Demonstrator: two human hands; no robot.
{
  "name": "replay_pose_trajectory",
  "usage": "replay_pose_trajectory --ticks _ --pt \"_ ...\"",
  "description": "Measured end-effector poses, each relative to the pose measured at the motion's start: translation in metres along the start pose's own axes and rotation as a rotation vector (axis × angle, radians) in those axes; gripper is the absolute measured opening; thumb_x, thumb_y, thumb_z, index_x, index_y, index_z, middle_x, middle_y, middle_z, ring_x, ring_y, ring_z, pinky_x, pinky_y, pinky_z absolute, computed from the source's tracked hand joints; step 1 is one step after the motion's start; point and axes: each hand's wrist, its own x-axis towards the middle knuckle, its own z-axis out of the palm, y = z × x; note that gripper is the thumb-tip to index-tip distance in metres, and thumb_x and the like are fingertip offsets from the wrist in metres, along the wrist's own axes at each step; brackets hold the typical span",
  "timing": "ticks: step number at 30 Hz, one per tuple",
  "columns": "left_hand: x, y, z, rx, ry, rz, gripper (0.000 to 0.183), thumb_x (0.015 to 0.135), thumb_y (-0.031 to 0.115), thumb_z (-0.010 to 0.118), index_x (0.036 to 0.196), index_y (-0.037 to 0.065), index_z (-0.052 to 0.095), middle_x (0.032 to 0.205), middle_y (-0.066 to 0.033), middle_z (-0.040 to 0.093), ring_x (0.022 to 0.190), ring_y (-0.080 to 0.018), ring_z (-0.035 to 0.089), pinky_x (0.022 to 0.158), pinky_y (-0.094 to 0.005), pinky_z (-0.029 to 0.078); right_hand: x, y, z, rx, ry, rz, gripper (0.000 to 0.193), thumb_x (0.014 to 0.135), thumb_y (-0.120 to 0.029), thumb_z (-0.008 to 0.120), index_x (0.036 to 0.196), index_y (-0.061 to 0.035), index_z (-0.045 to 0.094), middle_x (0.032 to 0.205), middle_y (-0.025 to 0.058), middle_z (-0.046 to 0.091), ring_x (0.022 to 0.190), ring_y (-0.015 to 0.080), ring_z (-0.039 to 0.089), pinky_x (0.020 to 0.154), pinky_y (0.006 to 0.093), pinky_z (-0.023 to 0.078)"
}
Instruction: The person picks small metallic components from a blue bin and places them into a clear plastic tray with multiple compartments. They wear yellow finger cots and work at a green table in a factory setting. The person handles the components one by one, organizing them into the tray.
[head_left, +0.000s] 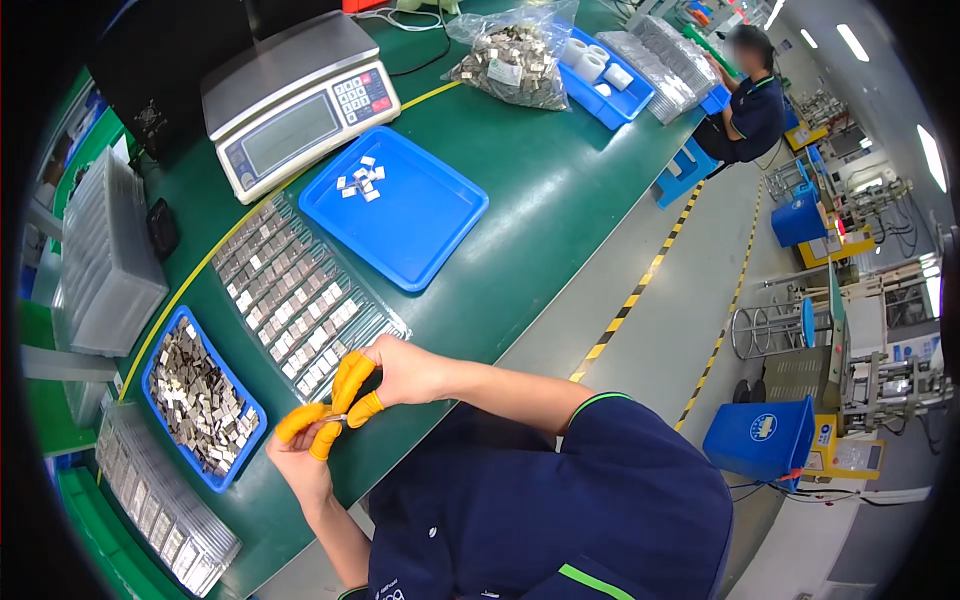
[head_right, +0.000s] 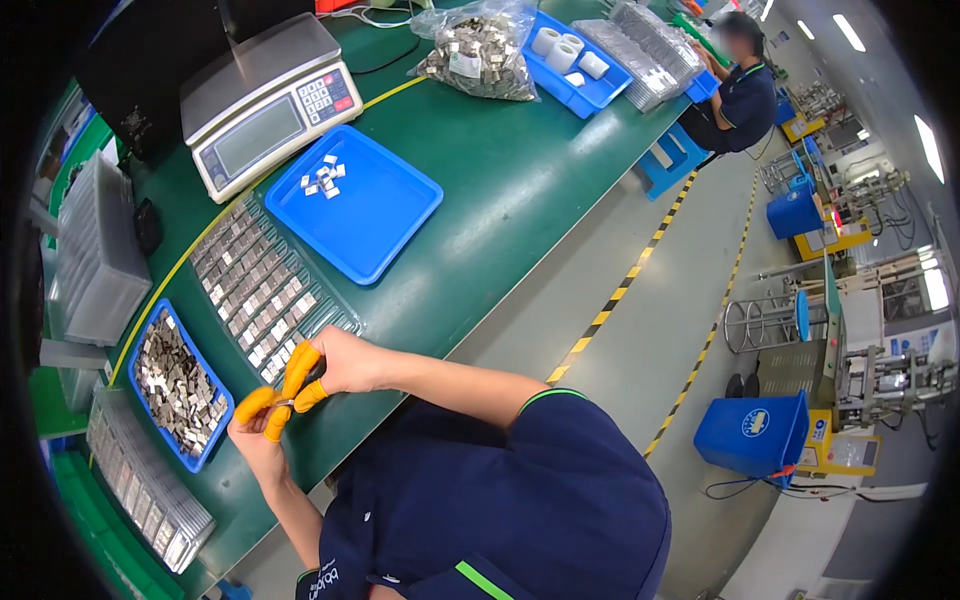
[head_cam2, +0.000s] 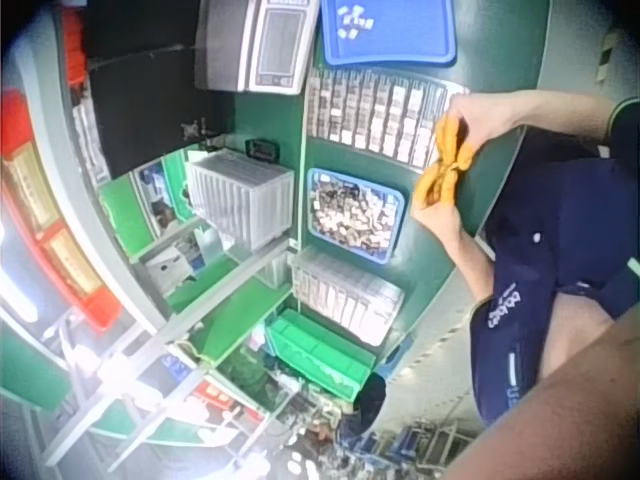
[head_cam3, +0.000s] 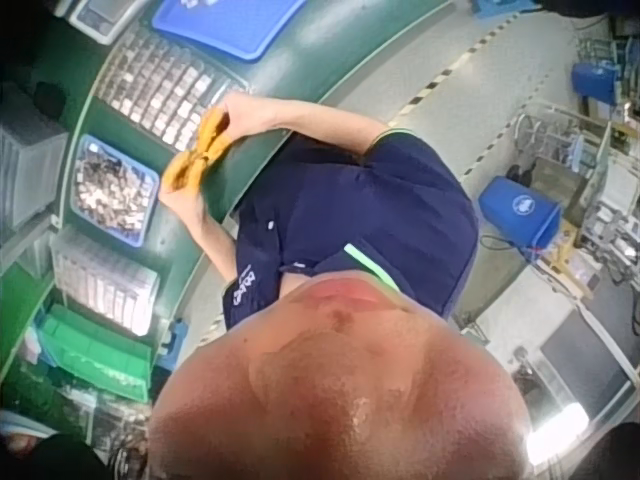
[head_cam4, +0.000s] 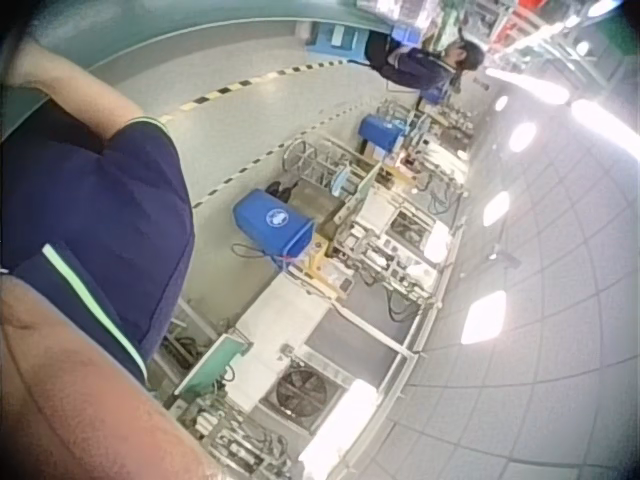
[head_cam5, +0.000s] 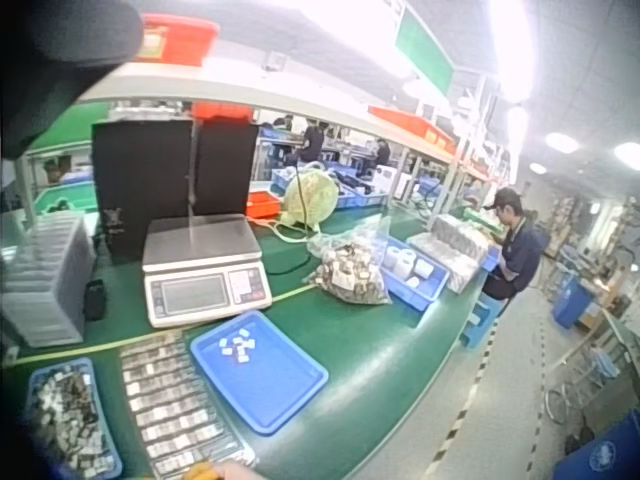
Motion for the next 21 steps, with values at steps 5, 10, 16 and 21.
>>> replay_pose_trajectory --ticks 5,10,16,21 --pt "-0.001 0.013 -0.001 0.208 -0.085 -0.045 0.016 0.066 -0.008 0.071 0.081 -0.006 0.067 0.085 -0.014 0.065 0.076 -0.0197 0.064 0.068 -0.0282 0.05 0.001 -0.001 0.004 -0.04 -0.002 -0.017 0.02 0.062 -0.003 0.076 0.08 -0.0021 0.07 0.08 0.0066 0.068 0.077 0.0142 0.062 0.074 0.0265 0.048" --pt "-0.01 0.008 0.004 0.008 -0.096 -0.085 0.016 0.069 -0.008 0.07 0.084 -0.005 0.068 0.087 -0.0152 0.066 0.075 -0.0193 0.064 0.069 -0.0277 0.052 -0.008 -0.008 0.015 -0.138 0.099 0.029 0.02 0.06 0.003 0.075 0.078 -0.0008 0.069 0.079 0.0069 0.066 0.077 0.0161 0.061 0.072 0.0279 0.049" --pt "-0.006 -0.004 0.017 -0.063 0.075 -0.036 0.023 0.078 -0.006 0.064 0.101 -0.007 0.062 0.096 -0.0125 0.065 0.088 -0.0204 0.064 0.082 -0.0287 0.051 0.001 0.001 0.002 -0.544 0.403 -0.237 0.011 0.066 -0.003 0.073 0.076 -0.0026 0.069 0.079 0.0057 0.065 0.08 0.0181 0.059 0.076 0.0298 0.046" --pt "0.001 0.001 -0.012 0.082 0.275 0.095 0.021 0.082 -0.005 0.059 0.103 -0.008 0.06 0.1 -0.013 0.064 0.09 -0.02 0.063 0.08 -0.0278 0.051 0.017 0.018 -0.024 -1.272 0.534 -0.532 0.015 0.062 -0.011 0.074 0.076 -0.0103 0.071 0.081 0.0013 0.063 0.084 0.02 0.056 0.082 0.0354 0.039"
